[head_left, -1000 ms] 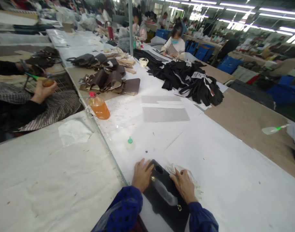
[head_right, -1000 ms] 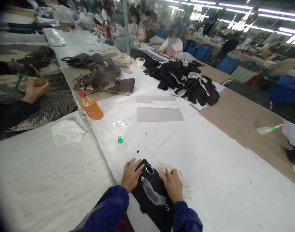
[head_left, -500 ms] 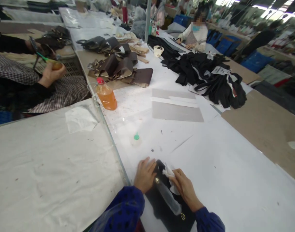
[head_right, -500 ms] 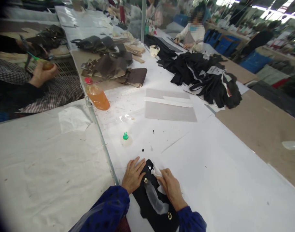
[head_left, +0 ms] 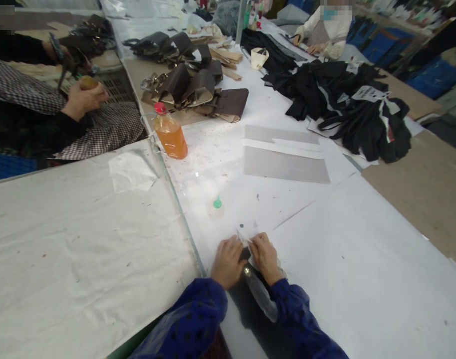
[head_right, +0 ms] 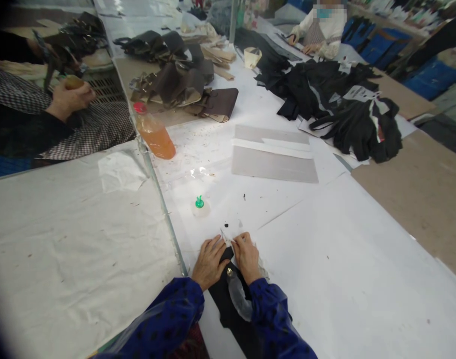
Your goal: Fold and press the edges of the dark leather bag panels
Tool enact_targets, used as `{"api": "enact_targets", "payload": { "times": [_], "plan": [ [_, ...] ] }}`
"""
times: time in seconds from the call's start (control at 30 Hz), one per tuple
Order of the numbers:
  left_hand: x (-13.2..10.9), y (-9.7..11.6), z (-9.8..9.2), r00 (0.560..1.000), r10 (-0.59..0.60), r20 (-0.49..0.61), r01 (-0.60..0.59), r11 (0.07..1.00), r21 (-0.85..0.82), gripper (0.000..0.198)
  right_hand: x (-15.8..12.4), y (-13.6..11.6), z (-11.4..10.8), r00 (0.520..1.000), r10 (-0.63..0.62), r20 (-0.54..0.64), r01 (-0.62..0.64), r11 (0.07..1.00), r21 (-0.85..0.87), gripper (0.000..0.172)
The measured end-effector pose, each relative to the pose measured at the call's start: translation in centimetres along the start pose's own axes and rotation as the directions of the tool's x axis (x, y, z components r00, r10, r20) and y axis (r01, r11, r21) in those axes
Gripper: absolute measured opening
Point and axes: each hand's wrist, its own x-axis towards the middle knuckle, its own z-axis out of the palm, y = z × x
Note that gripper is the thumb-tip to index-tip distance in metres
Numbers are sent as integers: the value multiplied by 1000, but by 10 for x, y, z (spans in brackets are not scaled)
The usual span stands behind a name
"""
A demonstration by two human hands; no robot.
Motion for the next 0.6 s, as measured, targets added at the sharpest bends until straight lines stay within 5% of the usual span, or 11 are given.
{"api": "enact_targets", "payload": {
  "times": [0.23, 0.3, 0.53, 0.6],
  "plan": [
    [0, 2, 2, 1000, 14, -16, -14, 1000, 5, 46, -95, 44, -47, 998, 62, -10, -61, 997, 36, 40],
    [0, 2, 3, 1000, 13, -18, -13, 1000, 5, 44, -101, 47, -50, 997, 80, -13, -79, 996, 46, 39],
    [-2, 1, 8, 1000, 26, 5, -26, 999, 20, 41, 3, 6, -2, 994, 113, 3, -112, 990, 85, 21],
    [-3, 2, 8, 1000, 31, 1, -31, 999, 29, 39, 9, 4, 0, 993, 120, 10, -121, 988, 95, 22]
  ]
}}
